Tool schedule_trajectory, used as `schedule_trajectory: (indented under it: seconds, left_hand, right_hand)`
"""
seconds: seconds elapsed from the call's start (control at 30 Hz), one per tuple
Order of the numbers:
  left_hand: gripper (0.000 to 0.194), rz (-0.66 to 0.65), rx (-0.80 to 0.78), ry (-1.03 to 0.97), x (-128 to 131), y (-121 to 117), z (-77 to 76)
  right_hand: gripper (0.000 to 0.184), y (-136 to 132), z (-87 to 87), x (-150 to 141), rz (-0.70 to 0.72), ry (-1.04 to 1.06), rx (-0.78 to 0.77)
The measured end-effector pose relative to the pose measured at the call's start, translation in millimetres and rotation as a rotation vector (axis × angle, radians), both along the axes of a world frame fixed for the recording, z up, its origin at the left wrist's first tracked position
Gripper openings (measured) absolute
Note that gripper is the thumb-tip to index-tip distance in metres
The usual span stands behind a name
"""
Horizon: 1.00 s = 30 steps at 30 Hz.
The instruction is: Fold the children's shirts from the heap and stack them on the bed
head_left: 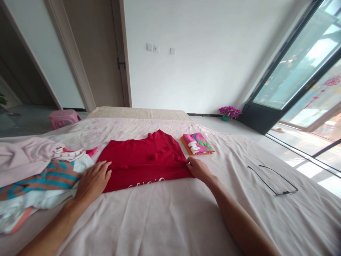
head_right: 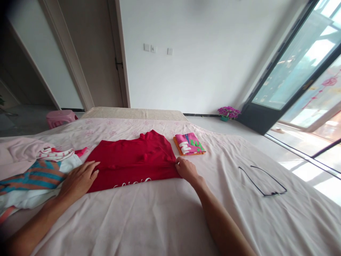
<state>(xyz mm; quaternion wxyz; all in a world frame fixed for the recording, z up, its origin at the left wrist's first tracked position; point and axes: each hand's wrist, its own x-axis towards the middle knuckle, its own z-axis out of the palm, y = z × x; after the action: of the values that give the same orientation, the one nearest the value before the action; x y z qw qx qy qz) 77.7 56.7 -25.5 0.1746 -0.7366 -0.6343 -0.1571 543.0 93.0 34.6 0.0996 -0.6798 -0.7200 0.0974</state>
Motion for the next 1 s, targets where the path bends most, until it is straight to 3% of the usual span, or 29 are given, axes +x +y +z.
schedule_trajectory:
  seconds: [0.13, 0.27, 0.4, 0.5, 0.57, 0.7, 0.77, 0.9, 1.0]
  left_hand:
    - [0.043, -0.004, -0.002, -0.028, -3.3, 2.6, -1.2]
    - [0.042, -0.023, -0.031, -0.148, -12.3, 7.6, -1.7]
    - [0.032, 0.02, -0.067, -0.215, -18.3, 7.1, 2.4]
    - [0.026, 0.055, -0.074, -0.209, -18.7, 4.8, 5.8]
    - [0.023, 0.075, -0.084, -0.199, -18.4, 4.6, 6.4]
    - [0.022, 0.13, -0.08, -0.17, -18.3, 6.7, 4.4]
    - [0.022, 0.155, -0.072, -0.167, -17.6, 6.5, 4.5]
    - [0.023, 0.152, 0.021, -0.138, -11.3, 0.5, 12.7]
    - [0.025, 0.018, 0.171, -0.12, -1.4, -5.6, 21.9]
  right_hand:
    - [0.02, 3.8, 11.0, -0.2, 0.007, -0.065, -0.028]
    - [0.025, 21.9, 19.8, -18.7, -0.029, -0.071, 0.035]
    - [0.033, 40.7, 13.2, -45.4, -0.072, -0.111, 0.109]
    - [0.026, 47.8, 3.8, -57.5, -0.05, -0.128, 0.092]
    - [0.019, 50.3, 0.3, -61.0, -0.017, -0.1, 0.13]
    - [0.027, 56.1, 0.5, -62.6, -0.011, -0.009, 0.309]
    - [0.029, 59.7, -0.2, -61.8, -0.01, -0.033, 0.309]
    - [0.025, 63.1, -6.1, -57.5, 0.007, -0.162, 0.218]
    - [0.025, 58.0, -6.5, -58.0, 0.0, -0.19, 0.286]
